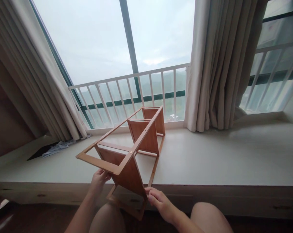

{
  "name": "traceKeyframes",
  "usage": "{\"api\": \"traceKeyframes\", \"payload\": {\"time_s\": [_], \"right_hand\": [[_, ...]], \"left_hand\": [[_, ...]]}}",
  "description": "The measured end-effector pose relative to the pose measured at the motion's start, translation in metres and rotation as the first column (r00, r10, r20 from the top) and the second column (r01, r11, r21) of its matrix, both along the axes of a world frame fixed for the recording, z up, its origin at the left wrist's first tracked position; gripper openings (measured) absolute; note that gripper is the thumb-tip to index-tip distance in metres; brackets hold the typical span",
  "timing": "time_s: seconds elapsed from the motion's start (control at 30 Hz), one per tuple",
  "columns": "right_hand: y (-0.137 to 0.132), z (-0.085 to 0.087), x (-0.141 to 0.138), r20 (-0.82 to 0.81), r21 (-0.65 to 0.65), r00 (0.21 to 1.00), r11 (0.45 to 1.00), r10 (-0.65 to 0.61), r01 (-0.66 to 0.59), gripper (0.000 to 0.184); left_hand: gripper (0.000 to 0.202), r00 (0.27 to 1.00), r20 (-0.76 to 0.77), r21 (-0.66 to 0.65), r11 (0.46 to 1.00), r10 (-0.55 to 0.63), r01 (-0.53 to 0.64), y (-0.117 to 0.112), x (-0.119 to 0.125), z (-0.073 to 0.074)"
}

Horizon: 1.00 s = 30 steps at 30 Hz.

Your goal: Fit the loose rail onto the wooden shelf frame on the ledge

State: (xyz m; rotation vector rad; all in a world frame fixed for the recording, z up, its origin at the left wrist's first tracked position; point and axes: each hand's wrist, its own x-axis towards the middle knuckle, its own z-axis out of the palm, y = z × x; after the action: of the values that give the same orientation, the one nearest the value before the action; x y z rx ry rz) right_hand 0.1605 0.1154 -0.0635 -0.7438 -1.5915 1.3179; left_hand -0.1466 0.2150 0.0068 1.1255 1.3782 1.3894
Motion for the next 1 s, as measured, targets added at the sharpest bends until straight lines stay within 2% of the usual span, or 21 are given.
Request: {"api": "traceKeyframes", "payload": {"time_s": [0.23, 0.43, 0.73, 0.87, 0.93, 1.0], "right_hand": [[-0.008, 0.0, -0.013, 0.02, 0.045, 0.997, 0.996, 0.076, -0.077, 0.039], [-0.013, 0.002, -0.016, 0.02, 0.03, 0.995, 0.995, 0.097, -0.098, 0.039], [-0.003, 0.005, -0.026, 0.091, -0.016, 0.992, 0.996, 0.091, -0.09, 0.04], [0.007, 0.004, -0.03, 0.085, 0.014, 0.991, 0.995, 0.101, -0.103, 0.036], [0.012, 0.002, -0.028, 0.07, 0.037, 0.996, 0.998, 0.051, -0.054, 0.036], [0.02, -0.001, -0.023, 0.036, 0.057, 0.992, 0.992, -0.117, 0.115, 0.036]], "left_hand": [[0.057, 0.996, 0.091, 0.074, 0.997, 0.018, -0.025, 0.003, -0.009, -0.004], [0.044, 0.995, -0.065, 0.069, 0.994, -0.082, 0.086, 0.012, -0.004, 0.001], [0.064, 0.981, -0.038, 0.054, 0.98, -0.191, 0.193, 0.06, 0.012, -0.001], [0.064, 0.977, -0.056, 0.047, 0.977, -0.204, 0.206, 0.068, 0.025, 0.0], [0.063, 0.985, -0.076, 0.045, 0.986, -0.154, 0.158, 0.062, 0.036, 0.0], [0.06, 0.992, -0.082, 0.061, 0.993, -0.094, 0.099, 0.048, 0.051, -0.003]]}}
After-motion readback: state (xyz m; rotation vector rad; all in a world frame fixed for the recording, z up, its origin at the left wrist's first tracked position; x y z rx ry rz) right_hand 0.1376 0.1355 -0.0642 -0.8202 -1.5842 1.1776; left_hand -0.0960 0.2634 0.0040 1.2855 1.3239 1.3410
